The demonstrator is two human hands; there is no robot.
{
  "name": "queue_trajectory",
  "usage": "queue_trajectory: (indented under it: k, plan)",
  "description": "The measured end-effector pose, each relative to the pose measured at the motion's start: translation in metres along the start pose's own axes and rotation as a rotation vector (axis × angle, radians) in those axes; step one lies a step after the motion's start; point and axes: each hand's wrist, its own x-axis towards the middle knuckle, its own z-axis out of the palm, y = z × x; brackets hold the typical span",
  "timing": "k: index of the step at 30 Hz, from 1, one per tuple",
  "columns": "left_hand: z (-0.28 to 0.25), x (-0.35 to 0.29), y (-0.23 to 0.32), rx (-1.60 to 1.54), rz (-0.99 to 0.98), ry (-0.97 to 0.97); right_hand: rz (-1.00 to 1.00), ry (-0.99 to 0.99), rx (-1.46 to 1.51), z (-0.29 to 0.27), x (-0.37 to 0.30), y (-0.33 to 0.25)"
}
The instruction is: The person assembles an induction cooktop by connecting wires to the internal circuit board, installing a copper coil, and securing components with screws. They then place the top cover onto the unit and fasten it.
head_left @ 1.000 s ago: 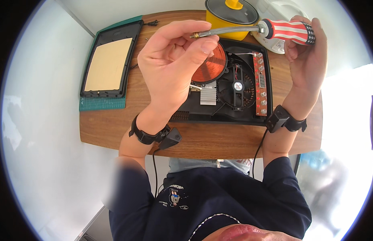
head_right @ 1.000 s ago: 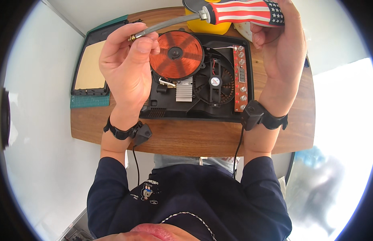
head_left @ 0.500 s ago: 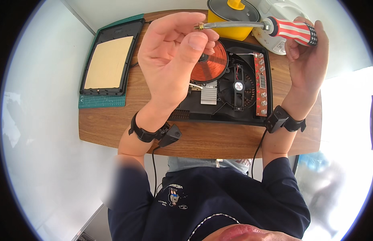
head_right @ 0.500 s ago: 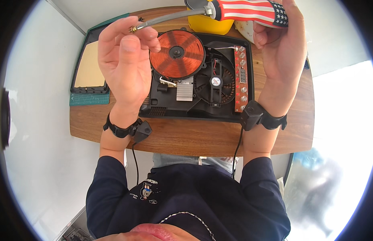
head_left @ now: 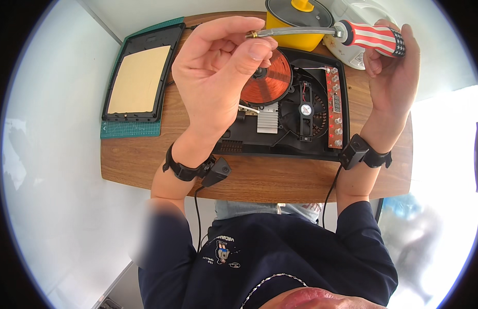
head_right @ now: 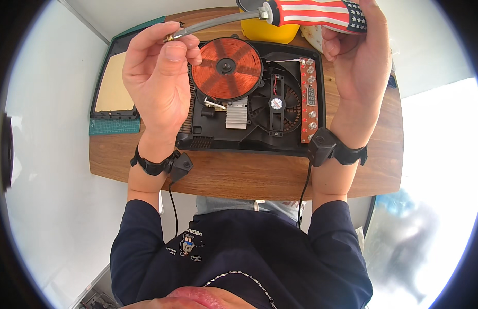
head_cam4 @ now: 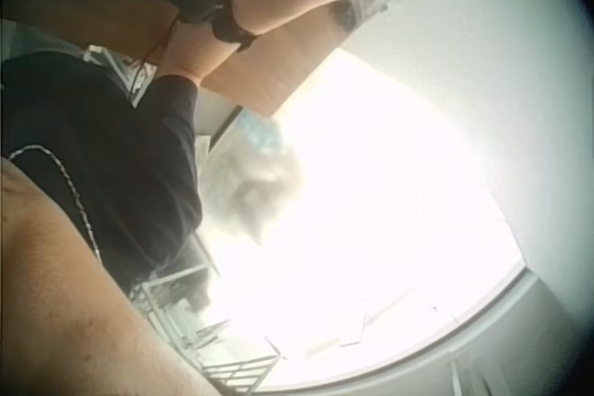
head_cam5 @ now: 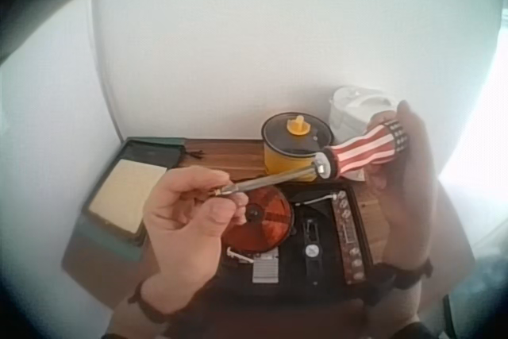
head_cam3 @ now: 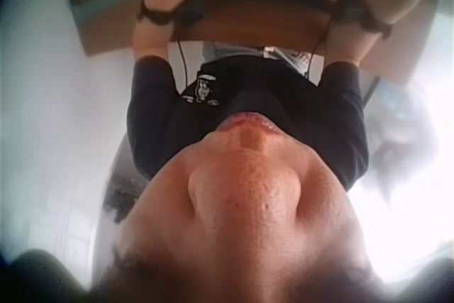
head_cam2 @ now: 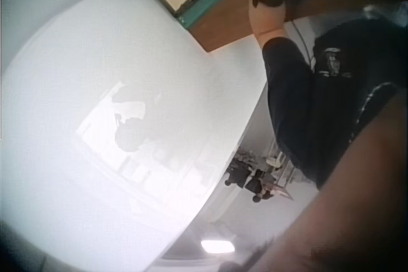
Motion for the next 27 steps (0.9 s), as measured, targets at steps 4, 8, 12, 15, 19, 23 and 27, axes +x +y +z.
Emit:
queue_trajectory:
  k: [4, 8, 12, 15, 19, 23, 27]
  plan:
    - [0.011, 0.001, 0.005, 0.023, -0.033, 0.05, -0.002, 0.002, 0.019, 0.001, 0.0, 0.002]
    - [0.01, 0.002, 0.004, -0.032, -0.208, -0.026, -0.025, 0.094, -0.02, 0.01, -0.002, 0.003]
    - [-0.012, 0.017, 0.02, 0.377, -0.402, -0.217, -0.093, 0.137, -0.124, 0.002, -0.001, -0.001]
    - [-0.052, 0.019, 0.02, 0.868, -0.397, -0.35, -0.17, 0.129, -0.211, -0.002, -0.002, -0.007]
    - [-0.09, -0.009, -0.014, 1.162, -0.39, -0.374, -0.23, 0.116, -0.351, 0.014, -0.012, -0.01]
    - [-0.101, -0.031, -0.03, 1.135, -0.33, -0.394, -0.253, 0.041, -0.519, 0.035, -0.025, -0.007]
    - [-0.103, -0.041, -0.037, 1.013, -0.232, -0.351, -0.175, -0.117, -0.658, 0.051, -0.035, -0.005]
